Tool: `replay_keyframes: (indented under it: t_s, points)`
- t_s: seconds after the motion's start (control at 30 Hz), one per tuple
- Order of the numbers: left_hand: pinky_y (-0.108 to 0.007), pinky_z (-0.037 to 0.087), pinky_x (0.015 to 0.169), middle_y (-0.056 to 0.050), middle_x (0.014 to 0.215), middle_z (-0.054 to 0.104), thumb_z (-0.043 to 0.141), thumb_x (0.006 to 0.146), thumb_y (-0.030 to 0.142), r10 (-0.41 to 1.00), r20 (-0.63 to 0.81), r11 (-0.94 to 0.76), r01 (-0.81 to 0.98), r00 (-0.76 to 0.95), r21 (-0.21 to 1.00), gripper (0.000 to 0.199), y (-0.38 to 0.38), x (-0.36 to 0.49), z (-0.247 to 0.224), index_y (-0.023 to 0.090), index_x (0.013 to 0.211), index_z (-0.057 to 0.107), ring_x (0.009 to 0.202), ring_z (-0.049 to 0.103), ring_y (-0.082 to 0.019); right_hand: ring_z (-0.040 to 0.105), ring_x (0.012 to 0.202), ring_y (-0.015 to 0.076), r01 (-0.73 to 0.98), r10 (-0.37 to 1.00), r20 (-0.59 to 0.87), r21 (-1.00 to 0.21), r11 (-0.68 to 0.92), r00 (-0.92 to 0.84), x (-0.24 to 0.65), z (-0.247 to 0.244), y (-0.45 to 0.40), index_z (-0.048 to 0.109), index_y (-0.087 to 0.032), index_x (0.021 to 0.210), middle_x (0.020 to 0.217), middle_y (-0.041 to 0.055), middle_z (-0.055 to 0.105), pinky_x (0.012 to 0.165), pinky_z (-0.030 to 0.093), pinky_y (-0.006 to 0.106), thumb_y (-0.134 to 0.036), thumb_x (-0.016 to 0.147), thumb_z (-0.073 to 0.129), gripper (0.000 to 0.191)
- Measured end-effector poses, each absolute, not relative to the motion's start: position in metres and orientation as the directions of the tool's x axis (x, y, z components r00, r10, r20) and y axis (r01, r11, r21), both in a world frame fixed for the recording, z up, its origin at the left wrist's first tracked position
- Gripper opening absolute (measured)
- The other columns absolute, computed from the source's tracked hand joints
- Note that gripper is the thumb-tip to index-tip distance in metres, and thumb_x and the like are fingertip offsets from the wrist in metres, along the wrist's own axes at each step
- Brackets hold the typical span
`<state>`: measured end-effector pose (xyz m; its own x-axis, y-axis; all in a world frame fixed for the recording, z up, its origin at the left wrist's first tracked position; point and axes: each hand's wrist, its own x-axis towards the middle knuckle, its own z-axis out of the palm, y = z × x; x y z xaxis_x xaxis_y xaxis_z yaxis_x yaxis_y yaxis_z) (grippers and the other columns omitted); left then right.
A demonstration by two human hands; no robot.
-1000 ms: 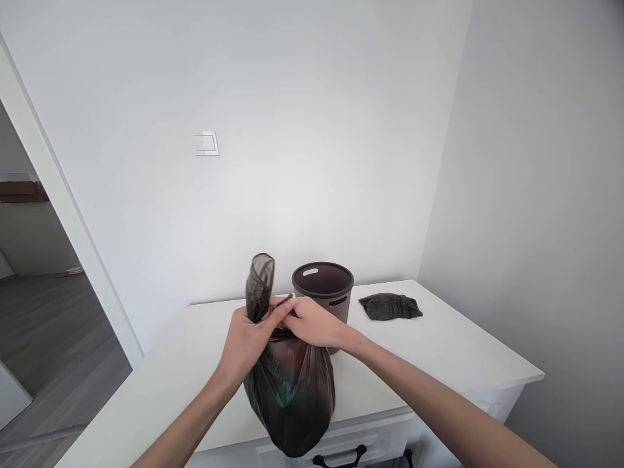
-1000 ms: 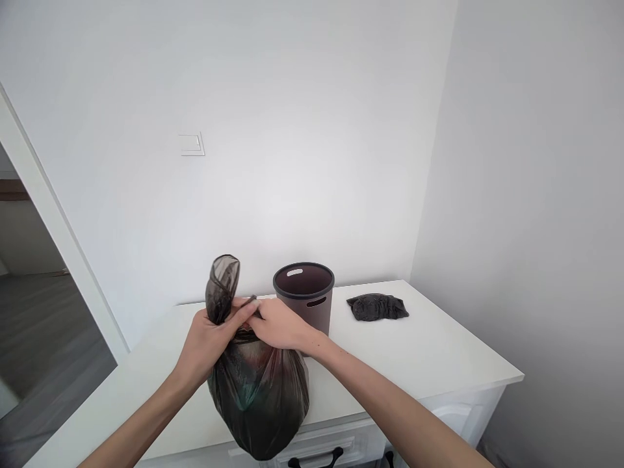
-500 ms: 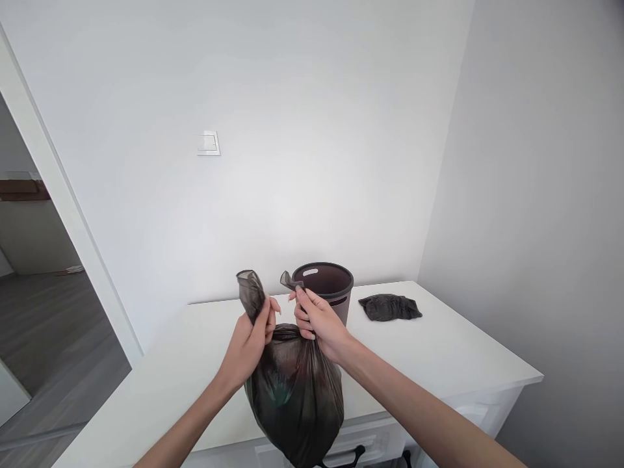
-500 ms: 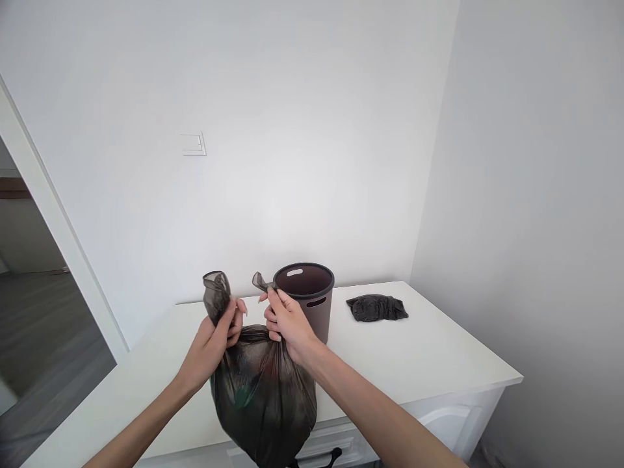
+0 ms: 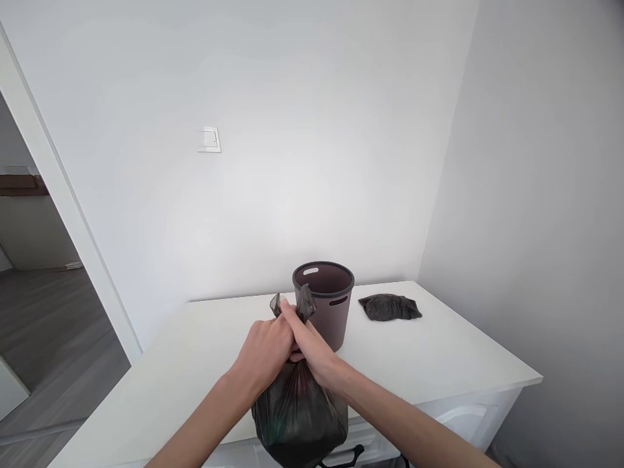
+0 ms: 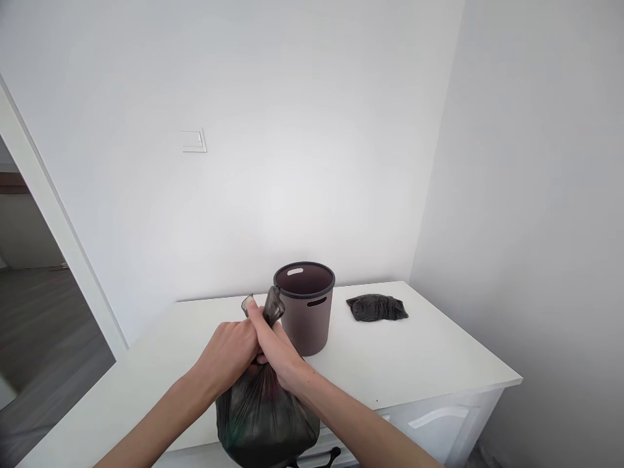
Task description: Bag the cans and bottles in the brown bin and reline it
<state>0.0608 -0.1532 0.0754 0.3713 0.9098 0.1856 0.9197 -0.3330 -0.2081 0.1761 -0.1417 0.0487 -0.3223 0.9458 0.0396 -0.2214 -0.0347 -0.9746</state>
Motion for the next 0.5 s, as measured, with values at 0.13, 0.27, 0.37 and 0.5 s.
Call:
replay_keyframes:
  t_s: [0.13,0.27,0.37,0.5]
  points:
    - [-0.033,0.035,0.057,-0.010,0.082,0.071,0.041,0.092,0.007,0.897,0.229,-0.351,0.925,0.377,-0.146,0.021,-0.154,0.050,0.069,0.018,0.101,0.057,0.068,0.069,-0.028,0.040,0.051,0.0107,-0.320,0.943,-0.181,-0.909,-0.269,-0.281,0.168,0.034,-0.130,0.052,-0.023,0.074,0.058,-0.0054,0.043,0.046,0.034,0.022,-0.068,0.093,0.059,0.049]
    - [-0.035,0.047,0.075,-0.007,0.095,0.073,0.043,0.100,0.028,0.880,0.372,-0.437,0.809,0.294,0.394,0.025,-0.163,0.037,0.054,0.025,0.125,0.045,0.090,0.072,-0.028,0.049,0.052,0.0112,-0.375,0.972,-0.161,-0.902,-0.216,-0.173,0.170,0.031,-0.123,0.058,-0.023,0.086,0.066,-0.0022,0.056,0.048,0.042,0.023,-0.061,0.091,0.068,0.040]
    - [-0.035,0.049,0.086,-0.003,0.102,0.073,0.048,0.102,0.044,0.919,0.333,-0.393,0.448,0.209,0.803,0.038,-0.168,0.032,0.043,0.031,0.134,0.031,0.098,0.069,-0.023,0.051,0.052,0.0117,-0.412,0.982,-0.025,-0.906,-0.102,-0.189,0.177,0.035,-0.121,0.060,-0.021,0.089,0.074,0.0016,0.062,0.047,0.041,0.025,-0.069,0.089,0.063,0.048]
    - [-0.030,0.046,0.079,0.003,0.089,0.067,0.063,0.094,0.055,0.979,0.130,-0.146,0.093,0.159,0.985,0.049,-0.167,0.027,0.041,0.031,0.126,0.035,0.086,0.064,-0.019,0.039,0.050,0.0083,-0.322,0.905,0.200,-0.944,0.075,-0.376,0.196,0.040,-0.119,0.054,-0.021,0.076,0.068,-0.0026,0.054,0.048,0.034,0.024,-0.066,0.093,0.059,0.048]
